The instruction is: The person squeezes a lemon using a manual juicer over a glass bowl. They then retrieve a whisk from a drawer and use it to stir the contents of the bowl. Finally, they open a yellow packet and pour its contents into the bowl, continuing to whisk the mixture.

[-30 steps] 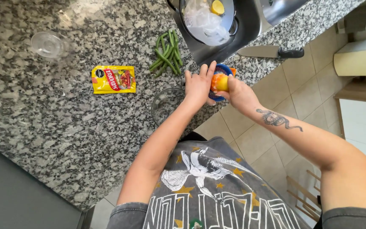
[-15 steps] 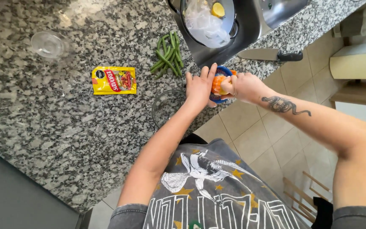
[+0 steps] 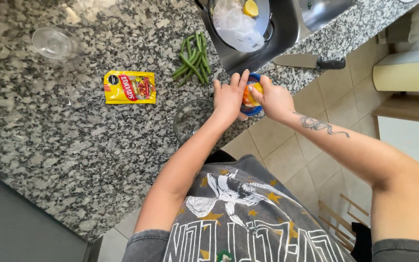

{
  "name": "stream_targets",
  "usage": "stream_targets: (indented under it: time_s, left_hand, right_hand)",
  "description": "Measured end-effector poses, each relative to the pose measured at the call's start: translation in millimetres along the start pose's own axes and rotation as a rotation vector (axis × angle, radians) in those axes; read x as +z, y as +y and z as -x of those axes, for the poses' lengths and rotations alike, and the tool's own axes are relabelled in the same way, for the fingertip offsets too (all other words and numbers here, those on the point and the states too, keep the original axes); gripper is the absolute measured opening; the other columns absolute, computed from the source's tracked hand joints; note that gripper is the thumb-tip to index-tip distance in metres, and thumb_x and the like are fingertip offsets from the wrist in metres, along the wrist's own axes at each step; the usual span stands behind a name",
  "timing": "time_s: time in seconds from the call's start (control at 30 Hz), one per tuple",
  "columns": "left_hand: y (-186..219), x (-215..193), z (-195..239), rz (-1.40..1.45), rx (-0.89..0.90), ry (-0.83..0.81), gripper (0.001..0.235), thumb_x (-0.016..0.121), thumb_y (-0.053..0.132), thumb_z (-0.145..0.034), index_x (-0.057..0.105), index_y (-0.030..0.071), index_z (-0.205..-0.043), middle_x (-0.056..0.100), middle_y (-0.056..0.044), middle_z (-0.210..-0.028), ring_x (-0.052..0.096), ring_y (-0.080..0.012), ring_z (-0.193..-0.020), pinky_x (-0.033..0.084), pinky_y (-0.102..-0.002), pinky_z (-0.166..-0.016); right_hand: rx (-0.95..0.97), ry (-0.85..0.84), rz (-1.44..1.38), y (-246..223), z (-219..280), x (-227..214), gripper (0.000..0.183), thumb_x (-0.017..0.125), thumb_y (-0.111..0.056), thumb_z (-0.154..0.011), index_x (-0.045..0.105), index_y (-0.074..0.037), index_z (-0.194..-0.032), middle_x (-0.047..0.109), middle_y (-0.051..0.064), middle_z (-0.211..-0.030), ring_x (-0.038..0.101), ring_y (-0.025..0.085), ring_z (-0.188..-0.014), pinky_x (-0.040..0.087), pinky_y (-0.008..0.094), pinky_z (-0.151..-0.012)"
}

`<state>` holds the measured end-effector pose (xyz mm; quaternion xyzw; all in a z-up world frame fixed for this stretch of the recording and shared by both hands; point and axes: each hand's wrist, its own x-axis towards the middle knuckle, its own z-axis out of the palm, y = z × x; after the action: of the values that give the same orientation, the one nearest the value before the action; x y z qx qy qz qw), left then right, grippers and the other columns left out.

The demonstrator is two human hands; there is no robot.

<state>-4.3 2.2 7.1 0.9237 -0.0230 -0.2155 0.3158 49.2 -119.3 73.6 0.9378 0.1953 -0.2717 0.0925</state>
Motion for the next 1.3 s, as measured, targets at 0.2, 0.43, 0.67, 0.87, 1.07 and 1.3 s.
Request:
stream_targets:
  time_s: [0.2,0.43,0.67,0.87,1.07,1.3]
  left_hand:
    - [2,0,0,-0.009,0.0,0.03,0.142,0.094,0.044,-0.045,0.001,0.01,-0.148,0.04,-0.013,-0.126,0.059,-0.0376,-0.09,0.016,-0.061,-0.101]
    - [1,2,-1,-0.076,-0.004,0.05,0.143,0.093,0.046,-0.044,0.001,0.01,-0.148,0.04,-0.013,-0.125,0.06,-0.0371,-0.086,0.018,-0.061,-0.099]
    - [6,-8,5,-0.121,0.018,0.051,0.141,0.091,0.048,-0.045,0.002,0.01,-0.148,0.04,-0.014,-0.125,0.06,-0.038,-0.088,0.02,-0.06,-0.095]
    - [16,-26,23,-0.176,-0.008,0.06,0.14,0.09,0.051,-0.047,0.004,0.01,-0.149,0.041,-0.017,-0.128,0.058,-0.041,-0.095,0.019,-0.061,-0.096]
    - [28,-35,36,-0.263,-0.056,0.089,0.142,0.083,0.067,-0.043,0.002,0.019,-0.15,0.037,-0.014,-0.135,0.052,-0.0372,-0.108,0.025,-0.057,-0.091]
    - [44,-53,74,-0.159,-0.062,0.317,0.134,0.085,0.056,-0.049,0.009,0.011,-0.15,0.037,-0.013,-0.132,0.048,-0.0341,-0.109,0.032,-0.053,-0.084]
  right_hand:
    - [0.137,-0.037,-0.178,-1,-5,-5,0.05,0.033,-0.065,-0.093,0.045,-0.017,-0.096,0.063,0.023,-0.081,0.062,0.045,-0.086,0.047,0.052,-0.07]
    - [0.25,-0.078,-0.307,-5,-8,-18,0.055,0.032,-0.062,-0.094,0.054,-0.012,-0.097,0.063,0.024,-0.093,0.058,0.043,-0.1,0.045,0.051,-0.082]
    - [0.319,0.038,-0.538,10,-1,-7,0.054,0.035,-0.056,-0.095,0.06,-0.008,-0.097,0.063,0.024,-0.095,0.058,0.04,-0.103,0.045,0.049,-0.086]
    - [0.228,0.112,-1.397,46,43,-9,0.038,0.036,-0.052,-0.098,0.037,-0.014,-0.098,0.029,-0.005,-0.052,0.031,0.006,-0.039,0.022,0.019,-0.037]
    - [-0.202,0.124,-1.876,90,79,26,0.046,0.059,-0.045,-0.085,0.048,-0.024,-0.124,0.065,0.008,-0.095,0.066,0.015,-0.087,0.049,0.021,-0.066]
    - [-0.49,0.062,-2.125,116,79,45,0.056,0.06,-0.016,-0.085,0.041,-0.017,-0.138,0.057,0.016,-0.122,0.062,0.027,-0.105,0.052,0.032,-0.075]
